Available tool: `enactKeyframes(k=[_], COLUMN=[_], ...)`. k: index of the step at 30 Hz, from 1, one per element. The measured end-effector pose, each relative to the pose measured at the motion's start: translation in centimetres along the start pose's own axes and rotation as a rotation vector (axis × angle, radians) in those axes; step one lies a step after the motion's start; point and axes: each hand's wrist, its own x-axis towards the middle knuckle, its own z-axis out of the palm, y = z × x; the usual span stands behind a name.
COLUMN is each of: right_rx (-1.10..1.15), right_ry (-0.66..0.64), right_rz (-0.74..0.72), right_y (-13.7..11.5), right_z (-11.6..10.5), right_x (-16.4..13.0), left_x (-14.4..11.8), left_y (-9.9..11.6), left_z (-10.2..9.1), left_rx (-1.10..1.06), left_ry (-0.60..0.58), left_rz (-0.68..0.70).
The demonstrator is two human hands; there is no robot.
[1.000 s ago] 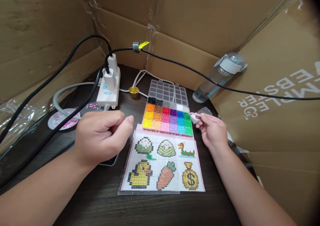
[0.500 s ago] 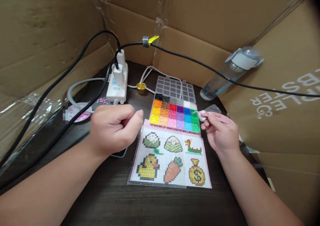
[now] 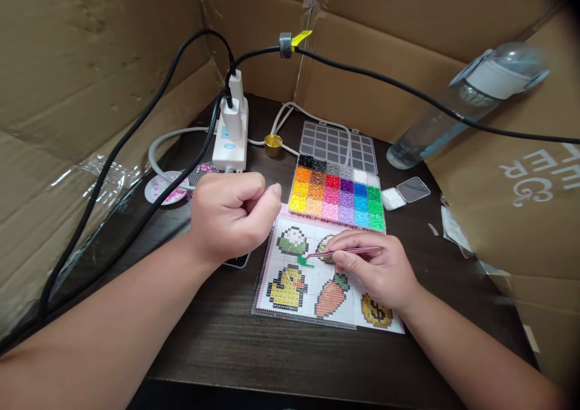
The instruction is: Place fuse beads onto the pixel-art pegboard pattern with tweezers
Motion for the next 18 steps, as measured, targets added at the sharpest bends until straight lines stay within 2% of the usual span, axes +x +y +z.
enactKeyframes(k=[18], right_rx=[-0.068], right_ry=[-0.019], right_rz=[-0.032], right_y=[0.00], right_z=[-0.16], right_x=[-0.17], left_x=[0.02], left_y=[0.12], left_z=[-0.03], left_rx=[0.010], left_ry=[-0.006], left_rz=[-0.008])
